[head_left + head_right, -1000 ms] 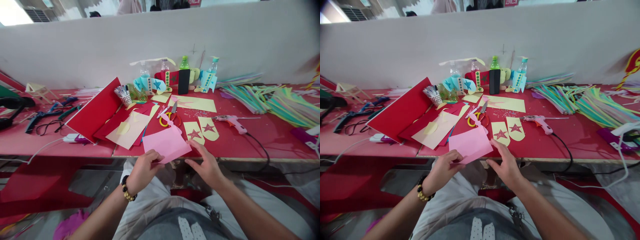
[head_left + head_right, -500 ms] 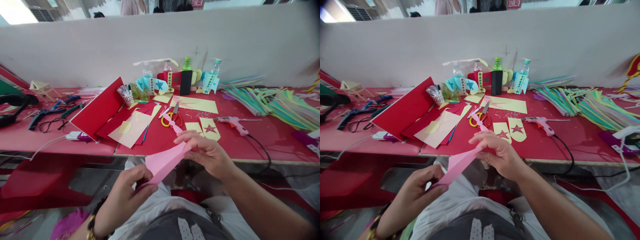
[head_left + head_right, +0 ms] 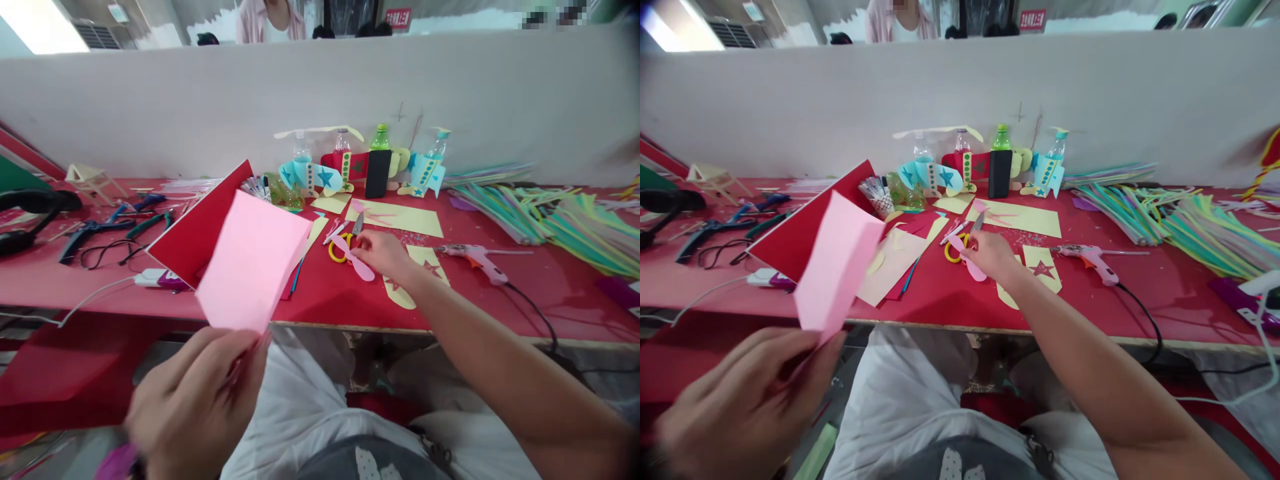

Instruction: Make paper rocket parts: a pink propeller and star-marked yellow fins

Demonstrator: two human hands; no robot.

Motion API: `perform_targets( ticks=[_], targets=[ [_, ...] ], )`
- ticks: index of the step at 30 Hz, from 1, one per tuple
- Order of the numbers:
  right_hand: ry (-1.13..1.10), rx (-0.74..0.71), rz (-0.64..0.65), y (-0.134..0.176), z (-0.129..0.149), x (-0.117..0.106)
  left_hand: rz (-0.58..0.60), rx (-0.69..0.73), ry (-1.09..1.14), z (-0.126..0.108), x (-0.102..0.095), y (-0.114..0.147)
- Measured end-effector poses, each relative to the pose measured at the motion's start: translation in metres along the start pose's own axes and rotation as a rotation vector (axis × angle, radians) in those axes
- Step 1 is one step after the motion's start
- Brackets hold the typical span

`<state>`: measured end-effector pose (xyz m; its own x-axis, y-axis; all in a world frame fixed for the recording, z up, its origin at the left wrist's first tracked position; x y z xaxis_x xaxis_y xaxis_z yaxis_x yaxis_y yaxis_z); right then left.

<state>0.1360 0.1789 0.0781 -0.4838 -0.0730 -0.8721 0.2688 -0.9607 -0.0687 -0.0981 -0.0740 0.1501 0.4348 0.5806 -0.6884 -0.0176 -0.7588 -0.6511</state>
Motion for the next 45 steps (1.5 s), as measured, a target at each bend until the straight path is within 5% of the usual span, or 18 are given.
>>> perform_targets(
  ticks=[3, 8, 14, 19, 22, 27, 31, 45],
  targets=[
    [0.065, 0.035, 0.042, -0.007, -0.007, 0.023, 0.078, 0.009, -0.037, -0.002, 0.053, -0.021],
    [0.058, 0.062, 0.04, -0.015, -0.012, 0.042, 0.311, -0.23, 0.153, 0.03, 0.139, -0.021],
    [-0.008, 0.15, -0.043, -0.036, -0.058, 0.016, 0.444, -0.353, 0.42, 0.027, 0.184, -0.022],
    [0.077, 0.327, -0.2, -0.047, -0.118, -0.037, 0.514, -0.376, 0.497, 0.019, 0.201, -0.027],
    [0.149, 0.303, -0.267, -0.043, -0.11, -0.049, 0.599, -0.394, 0.539, 0.015, 0.21, -0.024],
    [0.172, 0.082, -0.041, -0.035, -0.037, 0.012, 0.65, -0.256, 0.423, 0.003, 0.205, -0.023],
    [0.216, 0.112, 0.054, -0.037, -0.011, 0.049, 0.614, -0.057, 0.248, -0.006, 0.197, -0.025],
    [-0.033, 0.421, 0.075, -0.037, -0.047, 0.029, 0.345, 0.142, 0.156, -0.003, 0.19, -0.02]
  ],
)
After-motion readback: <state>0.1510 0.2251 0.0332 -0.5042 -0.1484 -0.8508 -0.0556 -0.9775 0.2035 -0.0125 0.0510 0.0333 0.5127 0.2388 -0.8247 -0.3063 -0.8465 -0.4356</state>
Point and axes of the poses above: each hand's wrist, its own y-axis away from the middle knuckle, its own x-axis out of the palm, z = x × y, the point moved 9 cm from there along -y, towards the middle knuckle, and after that the axes turned 2 degrees about z, right-handed, at the moved point
